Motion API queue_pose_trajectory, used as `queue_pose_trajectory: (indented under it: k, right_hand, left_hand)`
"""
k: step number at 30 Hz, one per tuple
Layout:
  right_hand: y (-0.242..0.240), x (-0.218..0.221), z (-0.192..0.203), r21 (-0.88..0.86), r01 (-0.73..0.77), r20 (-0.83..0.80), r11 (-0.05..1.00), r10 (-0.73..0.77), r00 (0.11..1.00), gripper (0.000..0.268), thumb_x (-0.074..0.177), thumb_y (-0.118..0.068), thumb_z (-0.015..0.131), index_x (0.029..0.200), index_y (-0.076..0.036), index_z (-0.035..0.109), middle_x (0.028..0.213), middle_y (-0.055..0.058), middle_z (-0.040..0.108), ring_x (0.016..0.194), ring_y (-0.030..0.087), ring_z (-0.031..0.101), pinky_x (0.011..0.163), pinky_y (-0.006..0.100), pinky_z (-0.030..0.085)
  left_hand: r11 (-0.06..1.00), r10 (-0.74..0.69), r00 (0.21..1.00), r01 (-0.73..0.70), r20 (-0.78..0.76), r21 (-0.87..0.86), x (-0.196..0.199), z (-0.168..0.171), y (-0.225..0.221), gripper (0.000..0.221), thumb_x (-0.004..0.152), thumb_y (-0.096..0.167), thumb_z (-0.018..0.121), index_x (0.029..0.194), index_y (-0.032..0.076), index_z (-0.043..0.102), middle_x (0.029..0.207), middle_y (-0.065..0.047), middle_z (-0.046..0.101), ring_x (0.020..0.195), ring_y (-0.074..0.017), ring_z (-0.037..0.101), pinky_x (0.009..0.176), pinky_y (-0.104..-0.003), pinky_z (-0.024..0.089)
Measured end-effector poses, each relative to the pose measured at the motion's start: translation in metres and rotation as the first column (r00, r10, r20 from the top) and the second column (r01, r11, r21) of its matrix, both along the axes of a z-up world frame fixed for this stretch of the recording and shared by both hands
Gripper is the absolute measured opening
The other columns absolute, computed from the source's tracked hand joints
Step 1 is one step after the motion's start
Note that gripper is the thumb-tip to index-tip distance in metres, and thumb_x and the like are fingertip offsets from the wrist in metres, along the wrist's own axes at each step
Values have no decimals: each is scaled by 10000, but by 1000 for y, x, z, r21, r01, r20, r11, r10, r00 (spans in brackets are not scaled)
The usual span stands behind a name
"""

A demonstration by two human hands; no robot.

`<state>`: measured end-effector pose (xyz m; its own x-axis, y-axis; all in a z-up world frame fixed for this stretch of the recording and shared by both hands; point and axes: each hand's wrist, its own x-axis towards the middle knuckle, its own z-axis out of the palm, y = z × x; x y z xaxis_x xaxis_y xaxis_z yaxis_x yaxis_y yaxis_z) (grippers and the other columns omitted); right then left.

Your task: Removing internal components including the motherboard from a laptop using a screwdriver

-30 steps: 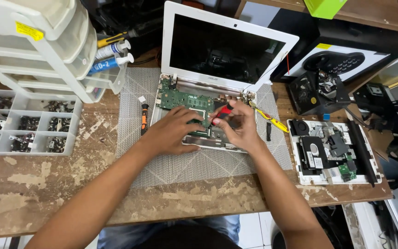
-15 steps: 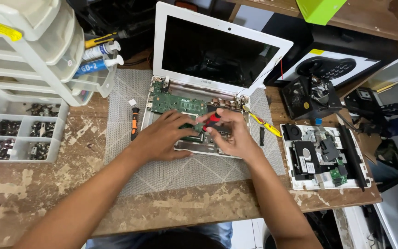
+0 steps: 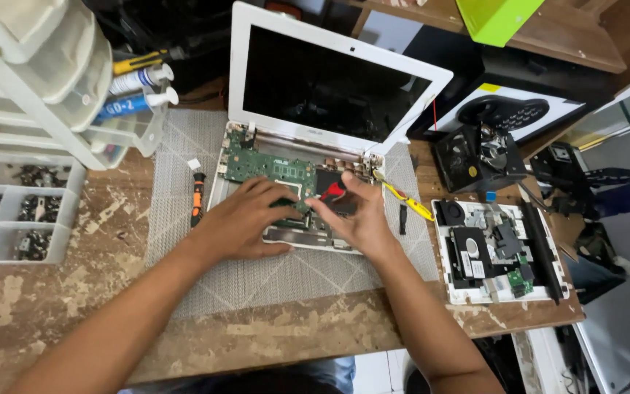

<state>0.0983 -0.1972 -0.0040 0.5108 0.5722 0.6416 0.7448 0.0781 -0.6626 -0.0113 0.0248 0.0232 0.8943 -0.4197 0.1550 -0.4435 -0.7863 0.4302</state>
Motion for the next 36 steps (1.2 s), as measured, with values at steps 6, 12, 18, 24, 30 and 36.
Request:
queue_pose_trajectory:
  k: [6,12,18,24,30,36]
  right_hand:
    - [6,-10,44,-2,-230,-69,973,229,971,586,899,145,651,1353,-42,330,1178,314,685,942,415,758,702,465,660]
    - [-6,7,-7,28,-162,-74,986,164,984,648,882,113,739,1358,-34,323,1035,244,730,839,306,758,706,397,641]
    - [4,-9,-3,20,106,202,994,-108,973,590,857,-20,844,1279,-28,432,879,199,671,673,215,649,542,338,561]
    - [1,-4,33,5,-236,-149,972,234,961,585,917,152,619,1370,-33,299,1317,303,551,1140,434,680,868,495,628]
    - [-6,9,-19,48,-98,-72,994,102,992,600,894,76,759,1317,23,337,1259,275,585,947,314,738,725,399,666]
    - [4,9,-27,83,56,58,995,-61,996,628,871,-13,834,1315,24,391,1222,245,598,944,306,736,696,357,655]
  left_hand:
    - [1000,-10,998,11,-59,27,1,8,1,494,824,486,774,1185,154,718,1309,-112,640,1341,-309,523,1205,-574,278]
    - [1000,-23,999,23,-38,6,1,2,2,499,811,454,790,1189,138,710,1323,-113,628,1335,-334,522,1189,-596,292]
    - [999,-6,1000,7,-26,34,1,2,1,516,793,464,799,1191,147,710,1326,-104,627,1328,-327,526,1191,-580,295]
    - [999,-11,997,13,-70,35,1,12,-1,471,824,446,781,1192,158,716,1313,-111,642,1339,-316,522,1205,-575,277]
    - [999,-2,998,3,-56,35,2,2,-1,499,812,487,782,1191,170,715,1320,-89,630,1348,-310,513,1202,-574,282]
    - [999,0,1000,0,-14,32,1,-2,-1,509,792,464,803,1190,161,709,1321,-90,622,1340,-311,514,1195,-575,286]
